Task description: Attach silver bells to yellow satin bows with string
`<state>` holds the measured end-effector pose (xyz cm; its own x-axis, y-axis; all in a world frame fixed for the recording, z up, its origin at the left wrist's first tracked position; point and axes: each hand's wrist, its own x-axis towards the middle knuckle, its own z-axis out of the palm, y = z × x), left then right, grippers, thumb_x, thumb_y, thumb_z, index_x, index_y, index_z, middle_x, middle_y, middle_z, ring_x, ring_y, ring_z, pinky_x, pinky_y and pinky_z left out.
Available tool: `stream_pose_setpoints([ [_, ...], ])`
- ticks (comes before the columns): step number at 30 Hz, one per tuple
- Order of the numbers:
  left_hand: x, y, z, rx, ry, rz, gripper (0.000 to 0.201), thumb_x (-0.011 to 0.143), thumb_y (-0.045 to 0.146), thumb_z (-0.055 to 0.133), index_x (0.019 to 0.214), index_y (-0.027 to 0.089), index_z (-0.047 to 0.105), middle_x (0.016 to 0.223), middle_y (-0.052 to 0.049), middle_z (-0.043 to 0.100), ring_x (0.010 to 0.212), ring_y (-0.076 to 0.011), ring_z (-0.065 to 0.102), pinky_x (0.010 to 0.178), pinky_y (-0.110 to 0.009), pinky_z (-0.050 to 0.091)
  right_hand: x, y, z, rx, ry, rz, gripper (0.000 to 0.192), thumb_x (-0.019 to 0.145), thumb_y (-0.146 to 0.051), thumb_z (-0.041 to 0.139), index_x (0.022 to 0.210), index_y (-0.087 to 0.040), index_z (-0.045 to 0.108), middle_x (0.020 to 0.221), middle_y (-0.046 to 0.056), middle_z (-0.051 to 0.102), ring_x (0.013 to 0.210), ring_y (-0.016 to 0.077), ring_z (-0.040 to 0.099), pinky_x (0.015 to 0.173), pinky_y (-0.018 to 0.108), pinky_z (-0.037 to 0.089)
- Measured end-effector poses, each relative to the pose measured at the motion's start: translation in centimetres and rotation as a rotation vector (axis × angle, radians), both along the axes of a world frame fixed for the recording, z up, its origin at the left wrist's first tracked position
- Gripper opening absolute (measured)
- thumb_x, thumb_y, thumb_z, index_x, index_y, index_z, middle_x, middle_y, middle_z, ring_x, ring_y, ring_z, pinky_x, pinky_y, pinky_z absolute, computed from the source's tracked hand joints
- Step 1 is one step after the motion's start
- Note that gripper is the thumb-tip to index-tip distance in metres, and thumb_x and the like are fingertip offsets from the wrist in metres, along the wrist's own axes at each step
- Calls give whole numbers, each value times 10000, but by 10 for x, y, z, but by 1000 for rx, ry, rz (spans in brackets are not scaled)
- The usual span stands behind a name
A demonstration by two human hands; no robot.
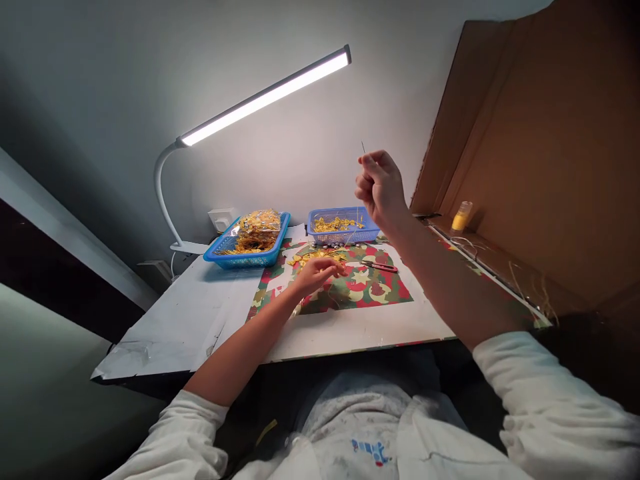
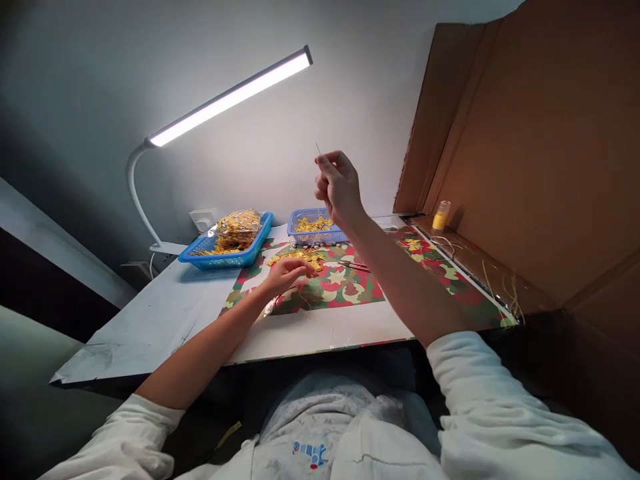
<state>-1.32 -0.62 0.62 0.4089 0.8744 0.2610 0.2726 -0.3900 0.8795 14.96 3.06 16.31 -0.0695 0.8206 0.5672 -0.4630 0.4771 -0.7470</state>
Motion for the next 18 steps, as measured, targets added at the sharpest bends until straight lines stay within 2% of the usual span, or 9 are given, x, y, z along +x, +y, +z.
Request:
stream_pose_setpoints([
  [4,-2,0,3,-17,56,1,184,792,252,600,790,131,739,811,-74,753,743,-160,649,651,-228,471,14,2,22,-11,-39,-36,330,843,-369,650,735,-237,367,542,-108,245,409,44,244,404,237,193],
  [7,-4,-2,4,-37,84,-6,186,791,255,602,786,134,743,822,-74,754,754,-162,648,645,-223,462,36,2,47,-59,28,-122,271,943,-238,508,713,-232,365,515,-116,198,407,49,179,436,255,166],
  [9,-5,-3,5,-52,91,-5,197,790,265,596,791,135,744,826,-75,752,744,-158,641,623,-218,452,55,2,65,-26,79,-170,287,967,-162,439,697,-228,369,515,-115,202,424,61,131,458,268,158],
  [12,-5,-4,5,-71,85,7,223,793,285,579,823,136,742,826,-72,746,689,-141,611,588,-213,431,77,1,85,67,149,-231,300,957,-108,434,688,-227,378,522,-108,203,463,89,89,464,274,120],
  [14,-4,-3,4,-84,75,12,248,799,304,566,849,136,741,816,-70,742,641,-128,582,570,-216,418,81,1,88,116,109,-228,288,932,-140,493,679,-233,391,539,-95,192,463,92,98,460,272,107],
  [18,-4,-1,1,-105,52,12,272,777,306,575,917,143,742,882,-74,749,614,-121,557,564,-225,413,71,0,78,115,-7,-204,307,833,-287,651,659,-251,401,554,-76,185,445,99,139,442,271,123],
])
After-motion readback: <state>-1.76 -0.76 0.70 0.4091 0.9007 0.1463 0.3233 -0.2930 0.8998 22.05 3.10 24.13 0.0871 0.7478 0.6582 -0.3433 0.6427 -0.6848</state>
